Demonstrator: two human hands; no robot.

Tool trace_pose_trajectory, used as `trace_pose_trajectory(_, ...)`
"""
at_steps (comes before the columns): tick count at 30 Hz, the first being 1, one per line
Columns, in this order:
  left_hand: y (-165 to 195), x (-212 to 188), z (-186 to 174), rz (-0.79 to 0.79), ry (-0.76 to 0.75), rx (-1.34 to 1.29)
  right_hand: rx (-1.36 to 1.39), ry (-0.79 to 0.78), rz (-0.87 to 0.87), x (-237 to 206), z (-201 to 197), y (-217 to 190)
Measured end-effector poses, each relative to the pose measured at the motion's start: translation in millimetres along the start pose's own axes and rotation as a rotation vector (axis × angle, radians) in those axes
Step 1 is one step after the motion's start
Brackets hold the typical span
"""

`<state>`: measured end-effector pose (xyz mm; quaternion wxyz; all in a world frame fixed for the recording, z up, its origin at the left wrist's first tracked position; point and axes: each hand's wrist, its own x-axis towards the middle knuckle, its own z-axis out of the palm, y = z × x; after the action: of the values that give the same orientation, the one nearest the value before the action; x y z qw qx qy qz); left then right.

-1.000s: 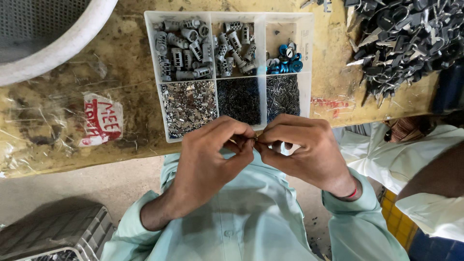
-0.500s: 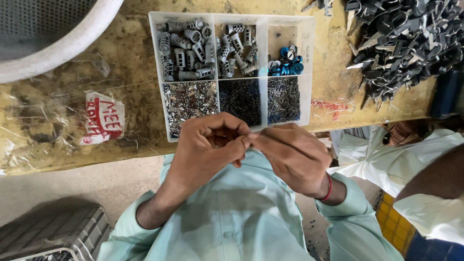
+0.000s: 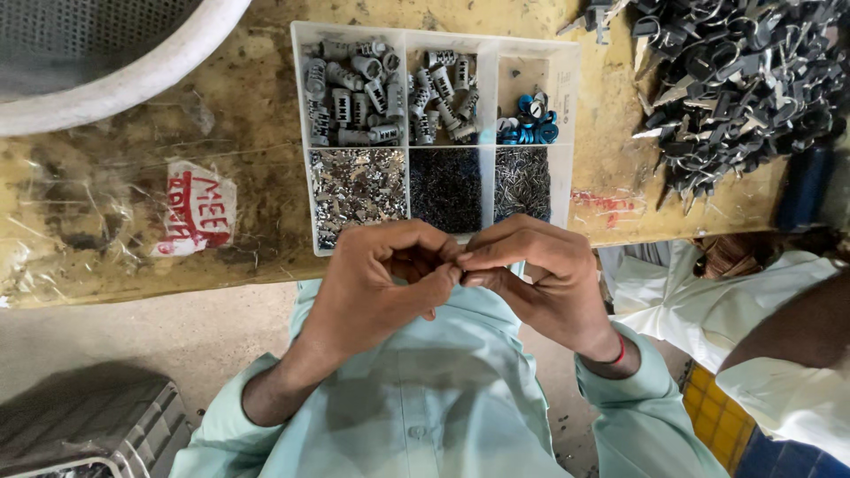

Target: The person assembles lock cylinders by hand, picking small metal components from a compartmentalized tray and inserting them into cylindrical housings. They repeatedly insert pins and springs, then place the assembled units on the table. The process is repeated for multiple units throughout the clip.

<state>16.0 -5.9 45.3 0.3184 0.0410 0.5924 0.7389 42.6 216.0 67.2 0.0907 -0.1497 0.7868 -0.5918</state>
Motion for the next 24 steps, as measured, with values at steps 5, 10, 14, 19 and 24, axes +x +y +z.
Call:
trace_pose_trajectory(5,-1,3,-3,-0.02,-0.122,-0.215,0.014,-0.048,-0.001,1,-9,0)
trace_pose_trajectory(10,-6,1,-4,-0.029,-0.157,-0.392,0.431,-0.116,0.328,15,-20,0)
trace_pose_trajectory(14,-12,3,-6,0.045,-0.11,-0.378,-0.345,0.044,-0.172,60,-33,12)
trace_pose_trajectory(19,-17,9,-6,0.058,-0.095,-0.356,-0.796,-0.077,-0.422,114,-29,30)
trace_pose_trajectory(24,-21,12,-11,0.131,-0.042,-0.318,-0.755,-0.159,-0.33,123,-26,31)
